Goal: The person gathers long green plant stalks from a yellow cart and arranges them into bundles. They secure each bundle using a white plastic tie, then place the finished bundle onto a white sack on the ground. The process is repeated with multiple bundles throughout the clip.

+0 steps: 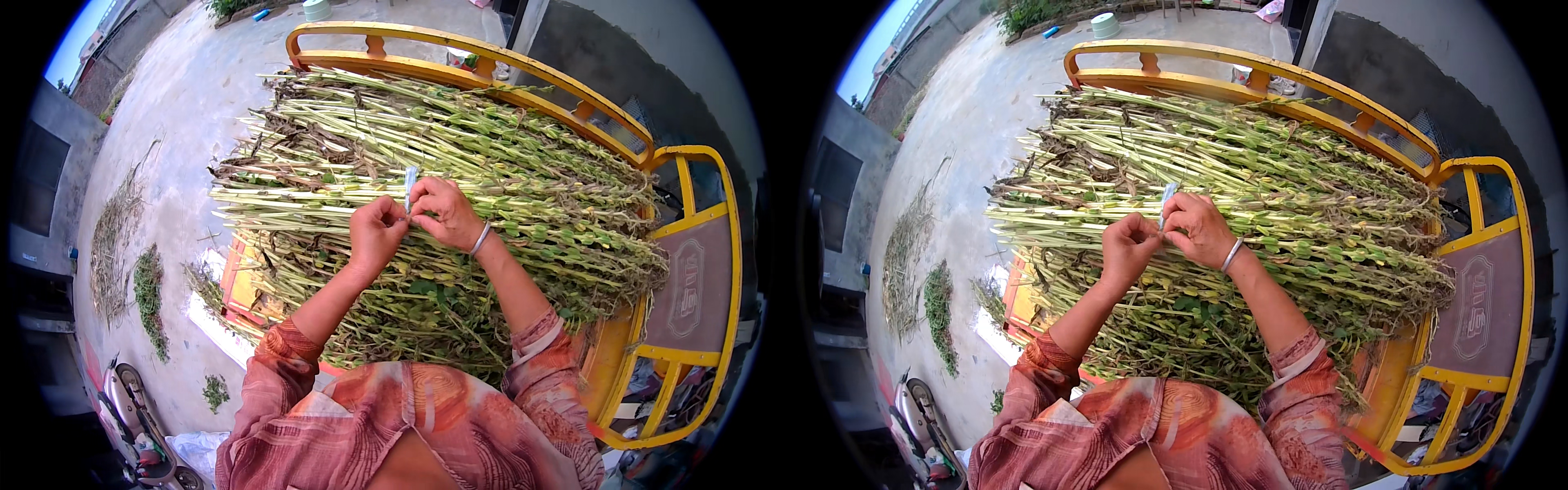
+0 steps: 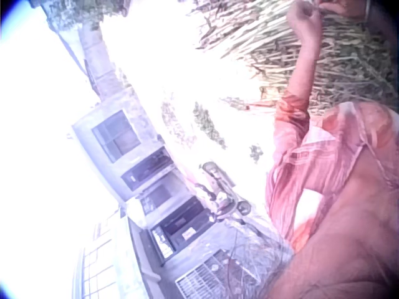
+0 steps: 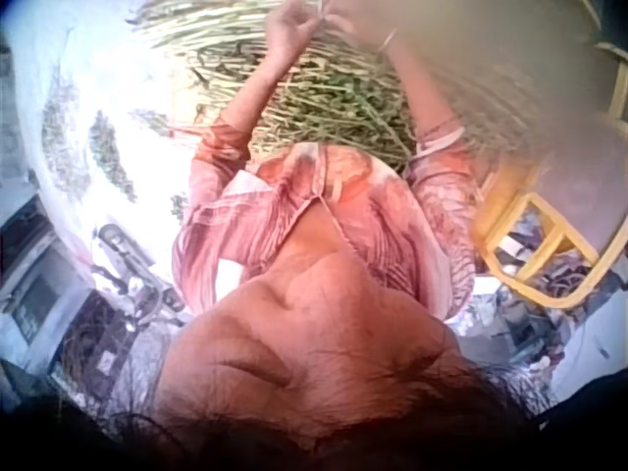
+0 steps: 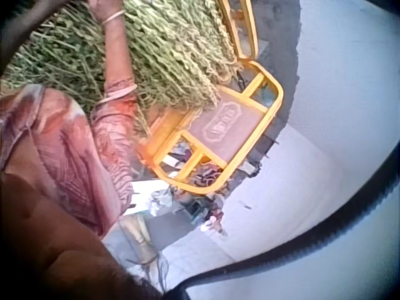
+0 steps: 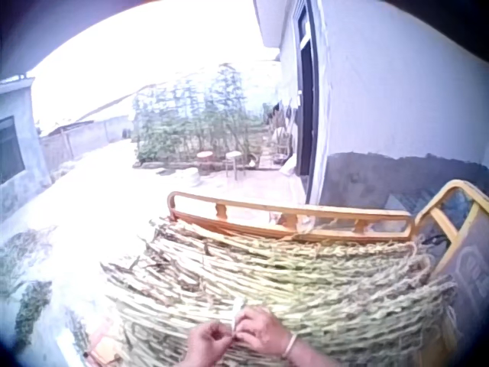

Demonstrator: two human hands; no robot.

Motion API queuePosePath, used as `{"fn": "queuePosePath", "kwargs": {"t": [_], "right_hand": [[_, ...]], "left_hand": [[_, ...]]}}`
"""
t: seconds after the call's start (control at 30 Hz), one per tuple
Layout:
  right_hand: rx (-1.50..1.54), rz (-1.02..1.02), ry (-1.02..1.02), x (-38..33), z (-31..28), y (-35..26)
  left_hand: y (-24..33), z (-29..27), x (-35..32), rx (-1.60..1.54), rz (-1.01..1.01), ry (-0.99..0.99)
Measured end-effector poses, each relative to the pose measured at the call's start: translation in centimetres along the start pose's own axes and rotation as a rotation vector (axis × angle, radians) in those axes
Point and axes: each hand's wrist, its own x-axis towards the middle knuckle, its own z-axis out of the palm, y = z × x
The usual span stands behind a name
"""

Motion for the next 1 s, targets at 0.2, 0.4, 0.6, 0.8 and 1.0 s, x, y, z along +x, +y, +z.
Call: {"fn": "queuePosePath", "kwargs": {"t": [0.2,0.4,0.6,0.8,1.0], "right_hand": [[-0.101,0.165,0.104,0.9,1.4,0.7],[-0.001,0.220,0.104,2.1,1.3,2.7],[0.012,0.197,0.035,2.3,0.7,3.2],[-0.040,0.133,0.045,2.2,1.0,3.3],[-0.007,0.148,0.001,2.2,0.4,3.2]], "left_hand": [[1.3,0.8,1.3,0.721,0.708,0.157],[-0.2,2.0,2.9,0.785,0.861,0.375],[-1.3,2.3,2.8,0.606,0.814,0.484],[-1.5,2.0,2.6,0.579,0.823,0.486],[-1.1,2.0,2.7,0.559,0.853,0.469]]}}
